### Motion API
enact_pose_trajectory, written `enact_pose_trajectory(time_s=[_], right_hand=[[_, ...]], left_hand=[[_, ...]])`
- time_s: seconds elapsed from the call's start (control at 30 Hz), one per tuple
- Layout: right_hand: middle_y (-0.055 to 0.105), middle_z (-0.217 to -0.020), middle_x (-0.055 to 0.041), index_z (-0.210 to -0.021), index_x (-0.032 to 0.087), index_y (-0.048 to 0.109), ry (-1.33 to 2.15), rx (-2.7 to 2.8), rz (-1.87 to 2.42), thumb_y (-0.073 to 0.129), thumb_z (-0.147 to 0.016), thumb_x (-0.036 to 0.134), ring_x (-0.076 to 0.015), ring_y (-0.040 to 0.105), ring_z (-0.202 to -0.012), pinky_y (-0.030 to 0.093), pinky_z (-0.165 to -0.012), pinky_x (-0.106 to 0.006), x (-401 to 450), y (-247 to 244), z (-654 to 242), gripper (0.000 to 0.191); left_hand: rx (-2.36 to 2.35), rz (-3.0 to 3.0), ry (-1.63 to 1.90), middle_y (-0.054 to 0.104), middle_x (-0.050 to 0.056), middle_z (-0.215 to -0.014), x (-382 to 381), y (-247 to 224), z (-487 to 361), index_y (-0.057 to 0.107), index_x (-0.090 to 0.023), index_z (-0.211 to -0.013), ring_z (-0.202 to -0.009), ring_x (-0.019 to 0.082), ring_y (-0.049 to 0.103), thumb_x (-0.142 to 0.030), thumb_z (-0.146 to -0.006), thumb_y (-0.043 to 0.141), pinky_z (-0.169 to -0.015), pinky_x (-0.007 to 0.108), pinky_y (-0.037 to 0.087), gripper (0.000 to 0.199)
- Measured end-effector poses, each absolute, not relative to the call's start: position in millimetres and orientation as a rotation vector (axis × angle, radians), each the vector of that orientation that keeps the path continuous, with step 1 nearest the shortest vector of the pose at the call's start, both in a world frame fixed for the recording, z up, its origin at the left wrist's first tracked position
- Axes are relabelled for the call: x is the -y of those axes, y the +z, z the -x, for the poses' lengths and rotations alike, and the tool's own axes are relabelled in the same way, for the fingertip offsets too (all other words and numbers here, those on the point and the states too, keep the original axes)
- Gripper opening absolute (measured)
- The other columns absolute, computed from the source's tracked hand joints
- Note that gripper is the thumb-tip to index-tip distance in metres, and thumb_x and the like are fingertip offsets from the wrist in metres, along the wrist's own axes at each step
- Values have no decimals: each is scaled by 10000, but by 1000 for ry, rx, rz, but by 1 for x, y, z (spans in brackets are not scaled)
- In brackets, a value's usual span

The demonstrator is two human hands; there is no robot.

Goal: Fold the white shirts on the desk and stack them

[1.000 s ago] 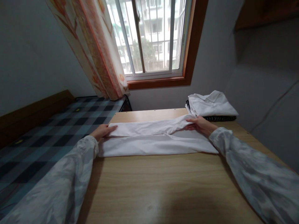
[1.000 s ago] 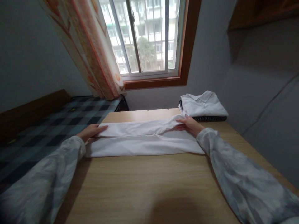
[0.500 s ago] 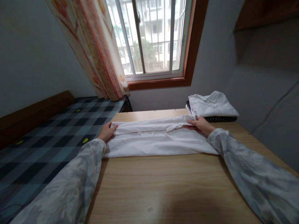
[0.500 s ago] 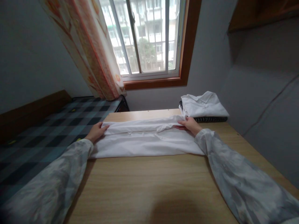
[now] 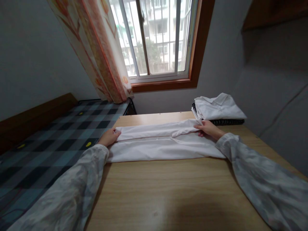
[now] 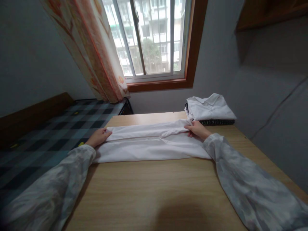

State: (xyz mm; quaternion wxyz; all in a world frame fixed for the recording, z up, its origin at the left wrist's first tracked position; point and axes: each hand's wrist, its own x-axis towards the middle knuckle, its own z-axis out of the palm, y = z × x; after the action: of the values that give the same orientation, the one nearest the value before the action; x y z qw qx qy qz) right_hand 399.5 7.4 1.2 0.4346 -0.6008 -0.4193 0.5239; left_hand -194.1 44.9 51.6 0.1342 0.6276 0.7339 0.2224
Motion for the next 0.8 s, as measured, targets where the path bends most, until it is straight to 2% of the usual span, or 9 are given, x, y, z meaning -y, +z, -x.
enact_pose_trajectory(time_s=[0.2, 0.3, 0.4, 0.5, 0.57, 0.63, 0.73, 0.8], right_hand=[[681, -582, -6, -863, 196, 638, 1149, 1310, 1595, 927, -874, 332, -130, 553, -418, 401, -376, -214, -1, 1, -408, 320], [700, -640, -12, -854, 213, 648, 788, 1563, 1754, 891, -869, 393, -160, 602, -519, 399, -476, -242, 3, 2, -407, 302], [743, -790, -67, -906, 221, 655, 348, 1681, 1907, 884, -854, 465, -230, 682, -704, 431, -622, -291, 10, 10, -405, 339], [747, -865, -86, -1017, 228, 660, 122, 1714, 1877, 795, -939, 549, -248, 669, -754, 429, -688, -317, 26, 24, -401, 357], [742, -863, -74, -1002, 236, 675, 187, 1885, 1699, 717, -998, 565, -231, 642, -742, 432, -708, -320, 43, 32, -397, 332], [745, -877, -69, -940, 236, 707, 365, 2105, 1493, 693, -1018, 564, -225, 634, -770, 444, -734, -321, 60, 36, -390, 337], [746, -915, -67, -971, 228, 774, 590, 2248, 1330, 743, -984, 574, -232, 637, -825, 461, -764, -329, 78, 32, -379, 347], [738, -924, -59, -1031, 219, 797, 671, 2246, 1288, 771, -962, 583, -232, 634, -836, 466, -773, -330, 82, 25, -374, 371]], left_hand=[[-2145, -1923, 478, 816, 143, -956, -46, 49, 198, 684, -215, -839, -926, 324, 745, -537, -847, 593, -783, 348, 514, 335], [-2272, -1918, 414, 805, 166, -991, -41, 50, 195, 678, -209, -917, -951, 347, 747, -584, -869, 624, -795, 368, 506, 382], [-2429, -1978, 478, 777, 194, -1062, -30, 59, 186, 680, -198, -1000, -1011, 375, 733, -626, -845, 692, -816, 385, 514, 455], [-2182, -2231, 603, 750, 155, -1067, -14, 74, 174, 699, -203, -1021, -969, 320, 710, -663, -885, 660, -821, 365, 518, 481], [-1791, -2336, 504, 746, 106, -1001, -3, 83, 168, 731, -222, -980, -911, 272, 691, -704, -919, 618, -807, 337, 512, 499], [-1520, -2326, 330, 743, 78, -939, 7, 87, 166, 760, -236, -907, -883, 251, 675, -736, -893, 655, -803, 320, 505, 511], [-1435, -2222, 177, 722, 54, -867, 14, 87, 167, 781, -244, -851, -844, 240, 645, -724, -784, 777, -779, 305, 488, 485], [-1450, -2133, 147, 704, 42, -842, 15, 85, 170, 790, -246, -851, -823, 235, 627, -711, -747, 796, -748, 296, 472, 477]])
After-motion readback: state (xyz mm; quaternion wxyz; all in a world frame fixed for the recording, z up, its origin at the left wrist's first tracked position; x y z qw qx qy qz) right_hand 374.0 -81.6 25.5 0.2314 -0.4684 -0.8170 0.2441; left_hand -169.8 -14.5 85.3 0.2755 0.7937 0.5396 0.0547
